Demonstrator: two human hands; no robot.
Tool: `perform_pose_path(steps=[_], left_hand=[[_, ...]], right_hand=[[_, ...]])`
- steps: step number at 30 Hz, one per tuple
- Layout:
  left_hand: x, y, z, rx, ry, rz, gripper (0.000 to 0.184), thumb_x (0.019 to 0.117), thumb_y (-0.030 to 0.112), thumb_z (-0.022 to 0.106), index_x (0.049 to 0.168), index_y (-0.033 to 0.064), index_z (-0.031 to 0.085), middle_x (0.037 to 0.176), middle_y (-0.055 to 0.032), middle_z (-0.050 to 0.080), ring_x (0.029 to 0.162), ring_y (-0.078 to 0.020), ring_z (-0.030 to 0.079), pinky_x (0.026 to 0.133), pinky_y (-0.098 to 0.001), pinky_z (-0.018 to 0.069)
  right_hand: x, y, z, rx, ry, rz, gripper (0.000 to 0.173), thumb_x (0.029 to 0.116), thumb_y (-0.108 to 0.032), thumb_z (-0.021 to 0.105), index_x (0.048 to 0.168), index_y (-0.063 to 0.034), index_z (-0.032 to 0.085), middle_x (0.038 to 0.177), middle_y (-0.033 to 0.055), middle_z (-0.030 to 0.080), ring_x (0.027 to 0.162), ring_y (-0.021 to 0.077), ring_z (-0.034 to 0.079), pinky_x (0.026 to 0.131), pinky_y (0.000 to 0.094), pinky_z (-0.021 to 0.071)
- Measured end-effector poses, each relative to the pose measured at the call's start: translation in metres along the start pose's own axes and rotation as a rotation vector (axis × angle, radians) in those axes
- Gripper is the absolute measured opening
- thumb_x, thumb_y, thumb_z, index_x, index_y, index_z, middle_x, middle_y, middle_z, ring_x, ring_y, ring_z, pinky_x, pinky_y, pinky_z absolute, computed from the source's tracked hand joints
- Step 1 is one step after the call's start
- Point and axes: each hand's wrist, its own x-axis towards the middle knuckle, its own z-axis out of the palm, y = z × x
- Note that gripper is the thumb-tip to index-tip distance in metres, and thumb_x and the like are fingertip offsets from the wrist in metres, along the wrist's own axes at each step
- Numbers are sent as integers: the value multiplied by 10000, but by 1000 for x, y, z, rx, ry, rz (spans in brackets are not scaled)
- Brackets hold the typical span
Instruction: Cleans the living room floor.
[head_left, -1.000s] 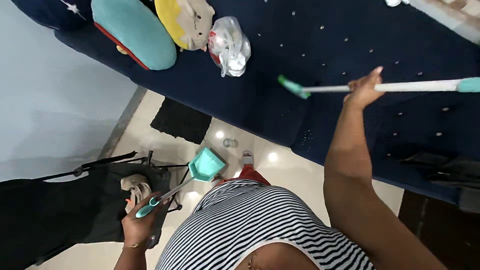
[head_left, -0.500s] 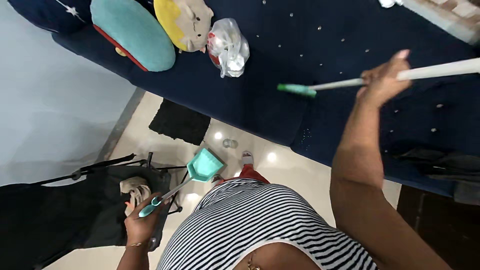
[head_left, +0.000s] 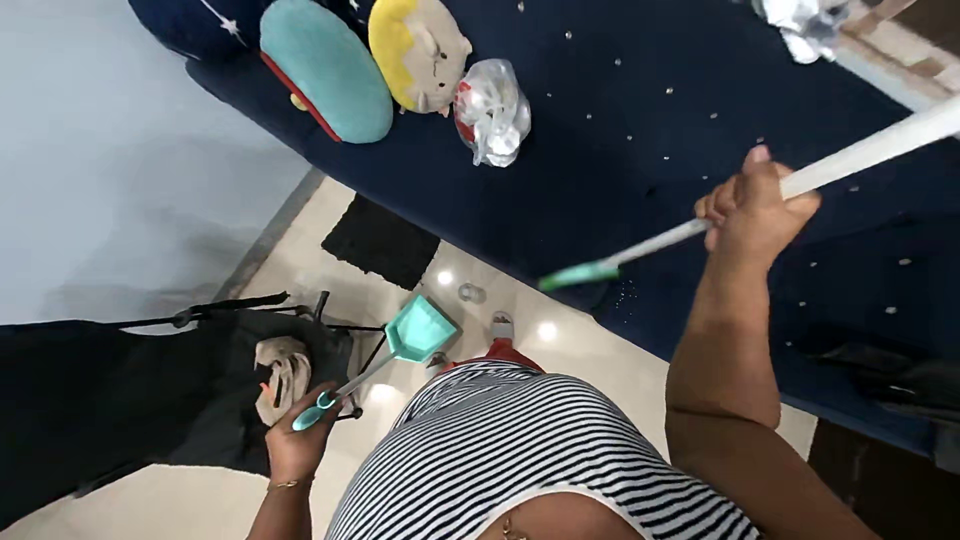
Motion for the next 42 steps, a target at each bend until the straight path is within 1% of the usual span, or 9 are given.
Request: perform_pose_path(steps=[4,9,13,19,23,27,32,37,42], left_hand=[[-12,-8,-1,-5,17,25,390,820,65,797,1166,-82,693,1073,-208,726,968,-196,710,946,-387,558],[-19,-11,-6,-19,37,7,391,815,91,795,1151,-84,697,1069,-198,728,965,-164,708,944,-356,557],[-24,-18,-9,-11,55,-17,394,807,71,802,1149,-92,696,1053,-206,728,947,-164,708,934,-350,556],[-19,-24,-7,10,27,8,385,820,101,798,1151,-75,705,1047,-213,731,943,-218,716,929,-425,560],[-13,-23,-9,25,-33,25,378,837,93,800,1162,-74,701,1077,-231,726,984,-282,717,952,-481,554],[-4,-11,-14,38,-63,2,376,834,95,796,1162,-63,702,1072,-211,726,967,-239,710,940,-448,554],[-2,-16,-13,12,-47,8,392,823,94,800,1157,-83,693,1055,-208,725,941,-172,705,921,-353,559],[11,-14,-8,73,-116,12,389,826,50,804,1171,-88,687,1092,-243,714,995,-264,703,966,-446,540],[24,-3,-2,138,-169,69,384,827,74,801,1164,-77,698,1086,-242,722,997,-299,710,968,-492,534]], right_hand=[[50,71,25,36,34,-222,395,1066,-131,471,675,-184,491,505,-98,451,436,39,457,480,245,465],[40,164,35,45,176,51,394,1086,-176,486,694,-147,522,514,-81,452,455,59,467,531,267,500],[-11,100,27,25,-145,192,417,1045,-175,534,631,-213,495,488,-113,406,425,42,397,482,254,430],[-6,8,24,-6,-135,49,385,1009,-153,570,643,-240,490,467,-114,421,387,41,414,428,245,445],[26,58,26,59,-128,-252,386,1052,-126,477,679,-210,523,516,-113,470,449,28,461,488,236,455],[19,134,2,-79,-10,-122,400,1048,-134,508,652,-188,506,515,-96,476,458,51,480,507,269,477],[-49,68,-66,-126,140,153,385,1040,-187,538,657,-215,510,497,-107,436,422,50,420,466,261,440],[-45,-7,-107,-102,301,-5,383,1073,-160,430,692,-197,449,452,-82,359,369,82,385,423,293,453],[2,31,-145,-103,310,-246,419,1064,-96,368,661,-190,436,469,-93,369,407,55,391,468,259,431]])
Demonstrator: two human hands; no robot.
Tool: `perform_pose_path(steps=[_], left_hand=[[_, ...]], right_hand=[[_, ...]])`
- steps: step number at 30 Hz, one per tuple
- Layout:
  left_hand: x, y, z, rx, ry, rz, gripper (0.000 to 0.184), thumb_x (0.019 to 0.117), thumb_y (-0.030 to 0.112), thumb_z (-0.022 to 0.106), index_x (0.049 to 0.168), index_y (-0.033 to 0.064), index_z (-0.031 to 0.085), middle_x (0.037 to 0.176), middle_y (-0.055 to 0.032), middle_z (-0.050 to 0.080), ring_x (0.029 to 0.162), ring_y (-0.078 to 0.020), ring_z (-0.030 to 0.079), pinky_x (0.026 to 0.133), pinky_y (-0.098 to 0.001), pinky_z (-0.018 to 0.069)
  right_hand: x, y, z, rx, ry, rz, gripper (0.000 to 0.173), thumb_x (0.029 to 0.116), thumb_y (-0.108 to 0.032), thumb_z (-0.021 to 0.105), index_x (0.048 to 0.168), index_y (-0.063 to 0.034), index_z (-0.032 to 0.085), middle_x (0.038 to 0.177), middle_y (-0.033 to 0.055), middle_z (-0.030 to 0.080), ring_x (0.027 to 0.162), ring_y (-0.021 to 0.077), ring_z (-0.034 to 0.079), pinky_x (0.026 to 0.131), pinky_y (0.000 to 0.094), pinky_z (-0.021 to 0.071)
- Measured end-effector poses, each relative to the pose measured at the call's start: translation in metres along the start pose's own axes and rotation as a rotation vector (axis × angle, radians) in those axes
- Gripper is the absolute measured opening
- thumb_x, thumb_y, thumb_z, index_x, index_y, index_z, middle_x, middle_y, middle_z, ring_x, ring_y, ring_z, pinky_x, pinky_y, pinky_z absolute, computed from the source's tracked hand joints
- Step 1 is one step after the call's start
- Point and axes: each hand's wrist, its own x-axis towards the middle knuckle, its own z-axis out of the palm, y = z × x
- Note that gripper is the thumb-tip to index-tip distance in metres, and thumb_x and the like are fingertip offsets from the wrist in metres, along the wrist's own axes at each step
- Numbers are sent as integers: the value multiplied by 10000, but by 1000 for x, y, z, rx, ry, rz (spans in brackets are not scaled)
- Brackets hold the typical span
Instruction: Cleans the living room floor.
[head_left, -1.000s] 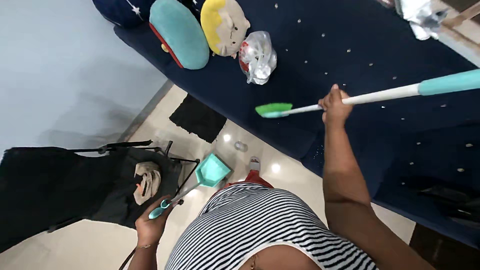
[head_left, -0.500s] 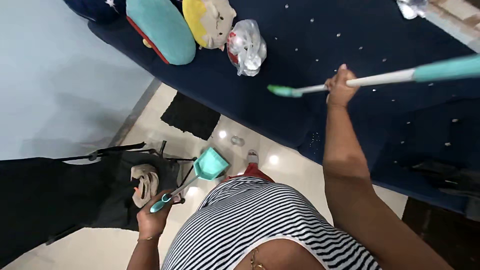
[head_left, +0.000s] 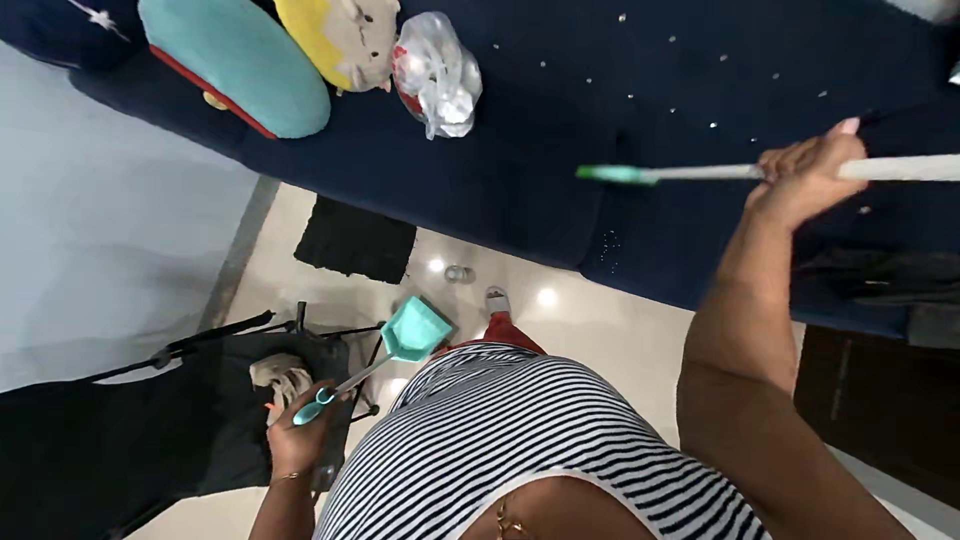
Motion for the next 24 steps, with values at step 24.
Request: perform_pose_path(steps=[24], left_hand=[[32,-4,9,-22,-233,168,331,848,34,764,1148,-85,694,1047,-218,724,933,-241,709,922,-446,562]], right_hand=[[-88,-67,-75,-85,101,-59,405,1043,-91,404,664,-214,479,477,-110,411,420,38,425,485,248,457]])
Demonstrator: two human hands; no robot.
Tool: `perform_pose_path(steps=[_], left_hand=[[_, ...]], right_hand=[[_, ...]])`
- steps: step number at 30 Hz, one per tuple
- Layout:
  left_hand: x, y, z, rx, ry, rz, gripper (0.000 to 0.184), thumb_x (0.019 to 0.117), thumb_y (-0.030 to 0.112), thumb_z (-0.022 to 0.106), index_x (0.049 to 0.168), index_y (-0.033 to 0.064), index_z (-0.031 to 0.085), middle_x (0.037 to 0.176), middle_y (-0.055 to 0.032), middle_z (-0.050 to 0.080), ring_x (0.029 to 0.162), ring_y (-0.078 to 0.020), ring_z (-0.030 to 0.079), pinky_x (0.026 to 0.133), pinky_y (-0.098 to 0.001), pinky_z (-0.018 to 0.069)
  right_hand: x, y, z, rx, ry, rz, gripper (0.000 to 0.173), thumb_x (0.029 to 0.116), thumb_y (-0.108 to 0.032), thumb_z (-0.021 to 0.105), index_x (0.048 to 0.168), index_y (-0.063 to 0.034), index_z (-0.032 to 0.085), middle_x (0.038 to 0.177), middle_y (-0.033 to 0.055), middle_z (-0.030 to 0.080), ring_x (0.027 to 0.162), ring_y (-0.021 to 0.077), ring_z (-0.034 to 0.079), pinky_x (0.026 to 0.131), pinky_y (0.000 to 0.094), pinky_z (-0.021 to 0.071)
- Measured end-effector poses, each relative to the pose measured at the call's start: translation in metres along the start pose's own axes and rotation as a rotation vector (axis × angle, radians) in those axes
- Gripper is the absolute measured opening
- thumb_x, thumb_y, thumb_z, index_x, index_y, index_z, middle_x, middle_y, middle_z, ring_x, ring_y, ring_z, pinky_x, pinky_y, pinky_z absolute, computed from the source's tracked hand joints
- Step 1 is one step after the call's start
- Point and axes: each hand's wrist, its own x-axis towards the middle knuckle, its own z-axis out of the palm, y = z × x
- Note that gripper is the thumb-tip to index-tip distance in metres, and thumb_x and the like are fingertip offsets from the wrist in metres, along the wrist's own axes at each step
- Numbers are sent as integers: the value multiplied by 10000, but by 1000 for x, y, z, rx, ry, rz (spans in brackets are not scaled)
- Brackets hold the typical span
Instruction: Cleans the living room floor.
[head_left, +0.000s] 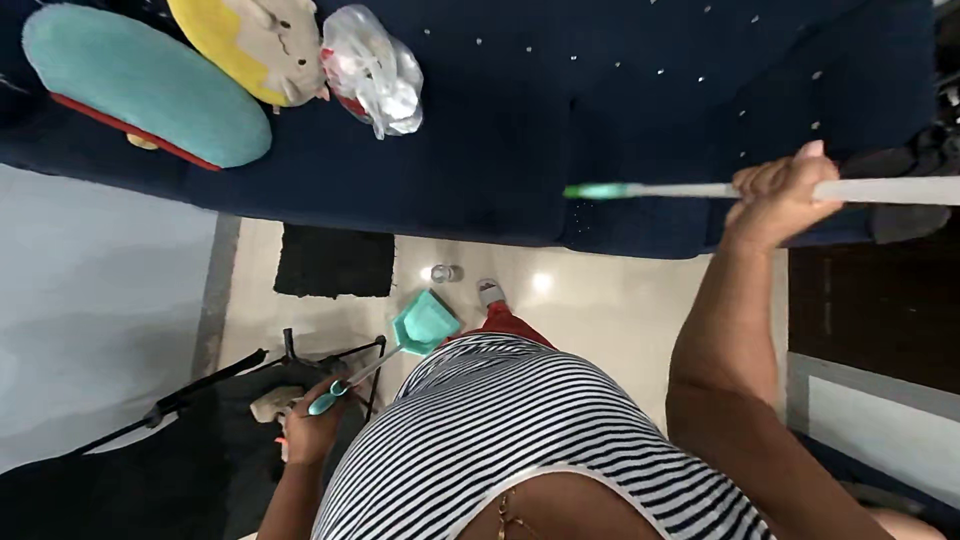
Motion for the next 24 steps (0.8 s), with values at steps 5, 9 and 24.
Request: perform_pose_path(steps=[5,9,24], left_hand=[[-11,3,-9,34,42,-33,363,840,37,793,1173,-70,698,1072,-218,727,969,-258,712,951,-468,551],[-29,-3,-8,7,89,-101,359,834,13,791,1165,-85,693,1081,-226,723,980,-246,710,958,-437,550],[-39,-11,0,24,51,-119,329,855,26,771,1162,-68,702,1068,-225,729,980,-290,716,955,-488,551]], right_hand=[[-10,73,-3,-40,43,190,432,1043,-116,464,621,-205,444,469,-89,399,410,67,416,465,278,445],[-9,31,7,-120,-17,372,407,1035,-151,521,643,-210,427,462,-86,377,382,70,388,418,274,422],[-11,63,1,-161,55,363,392,1038,-141,528,660,-193,437,461,-79,388,383,77,402,428,289,444]])
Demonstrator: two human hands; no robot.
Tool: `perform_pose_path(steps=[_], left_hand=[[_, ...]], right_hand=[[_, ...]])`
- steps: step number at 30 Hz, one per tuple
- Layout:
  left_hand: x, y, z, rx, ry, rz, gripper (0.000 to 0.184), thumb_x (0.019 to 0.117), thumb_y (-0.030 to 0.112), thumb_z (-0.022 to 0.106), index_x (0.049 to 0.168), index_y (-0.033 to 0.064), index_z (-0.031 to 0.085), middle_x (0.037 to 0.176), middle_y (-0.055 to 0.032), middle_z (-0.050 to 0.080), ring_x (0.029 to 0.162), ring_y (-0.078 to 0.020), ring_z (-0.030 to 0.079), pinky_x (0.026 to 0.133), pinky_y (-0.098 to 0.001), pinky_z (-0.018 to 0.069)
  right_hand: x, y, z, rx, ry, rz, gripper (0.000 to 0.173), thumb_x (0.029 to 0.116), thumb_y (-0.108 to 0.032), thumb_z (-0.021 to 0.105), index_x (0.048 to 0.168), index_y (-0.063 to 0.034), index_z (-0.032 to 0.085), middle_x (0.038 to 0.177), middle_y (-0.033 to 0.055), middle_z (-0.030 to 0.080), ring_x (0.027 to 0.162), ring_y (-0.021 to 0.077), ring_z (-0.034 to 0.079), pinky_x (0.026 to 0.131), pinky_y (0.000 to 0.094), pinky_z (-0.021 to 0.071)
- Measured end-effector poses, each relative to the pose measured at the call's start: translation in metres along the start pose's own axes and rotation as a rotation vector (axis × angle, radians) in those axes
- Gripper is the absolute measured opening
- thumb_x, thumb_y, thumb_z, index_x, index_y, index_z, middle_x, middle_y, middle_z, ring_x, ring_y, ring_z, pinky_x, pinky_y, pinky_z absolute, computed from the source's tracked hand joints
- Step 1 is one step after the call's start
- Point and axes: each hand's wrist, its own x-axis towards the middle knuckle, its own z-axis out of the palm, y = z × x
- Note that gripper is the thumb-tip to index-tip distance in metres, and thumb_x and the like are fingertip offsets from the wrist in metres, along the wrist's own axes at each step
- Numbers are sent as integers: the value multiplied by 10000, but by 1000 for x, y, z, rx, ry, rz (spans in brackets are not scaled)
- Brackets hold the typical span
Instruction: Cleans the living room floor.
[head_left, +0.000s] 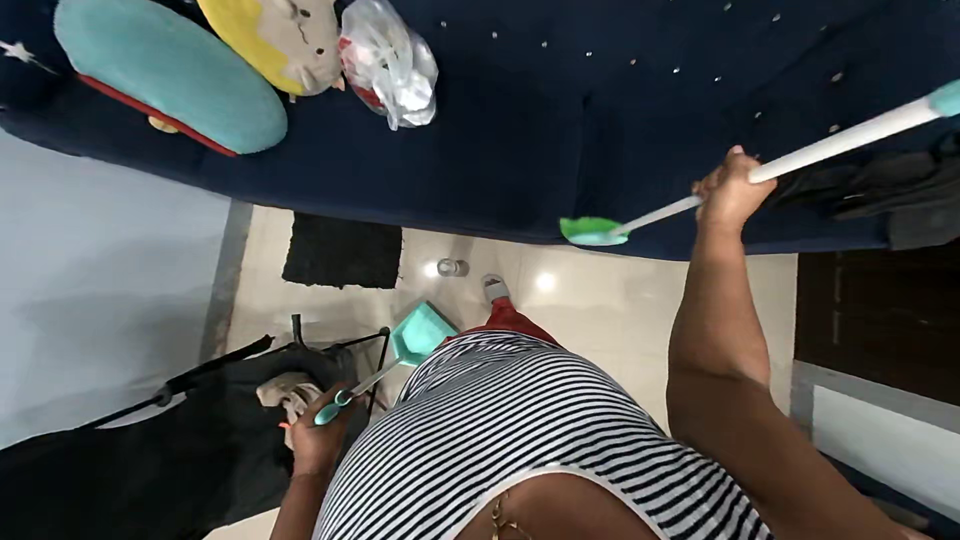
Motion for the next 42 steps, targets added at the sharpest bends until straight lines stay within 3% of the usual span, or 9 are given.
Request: perform_pose_path(steps=[5,10,14,18,24,29,32,35,42], left_hand=[[0,-2,4,-37,3,-22,343,846,-1,775,1163,-96,687,1083,-240,719,987,-262,708,965,-448,546],[9,5,7,-32,-6,-21,344,847,2,776,1169,-85,691,1086,-225,722,990,-249,705,961,-426,547],[10,7,7,-48,5,-6,340,838,-11,774,1157,-95,690,1077,-225,721,977,-228,704,954,-409,550],[10,5,6,-50,18,8,354,824,-32,777,1162,-99,691,1078,-240,717,979,-238,704,959,-418,546],[11,9,6,-35,-17,-33,329,852,-13,761,1163,-95,692,1118,-252,712,1028,-307,703,984,-485,538],[18,16,6,34,-59,-18,340,855,-6,764,1180,-77,695,1092,-251,717,1011,-335,704,976,-525,528],[14,20,6,22,-37,-9,334,849,-17,758,1170,-84,696,1078,-253,718,995,-329,705,965,-517,531],[7,17,5,1,-7,-27,336,851,-21,763,1174,-86,694,1093,-246,717,1005,-297,705,978,-472,534],[6,12,12,-25,22,-63,348,842,-29,772,1173,-95,690,1088,-247,718,1003,-295,705,972,-464,539]], right_hand=[[0,-68,13,44,-106,-109,400,1038,-124,507,655,-210,433,449,-92,374,366,62,387,409,268,432],[7,-26,16,135,-190,-307,402,1037,-113,482,650,-222,473,489,-110,423,423,43,427,467,258,447],[-12,10,13,31,-93,-51,417,1029,-130,529,625,-200,451,467,-85,414,396,65,415,437,271,432],[-21,-11,11,-98,-77,134,385,1024,-201,593,661,-201,466,459,-92,408,373,65,420,405,271,444],[3,-81,24,100,-92,-238,373,1040,-107,509,681,-196,465,471,-90,420,392,63,431,439,267,462],[32,-17,41,83,-171,-389,355,1083,-139,434,752,-148,561,572,-82,542,551,71,572,684,326,568],[18,22,52,80,-83,-171,402,1070,-145,476,670,-163,512,511,-82,463,461,60,474,543,271,485],[2,5,56,2,-107,91,421,1045,-180,554,637,-185,450,461,-81,398,383,67,403,427,266,425],[16,-97,87,191,-231,-283,397,1050,-110,498,665,-194,444,456,-89,400,374,54,409,414,253,438]])
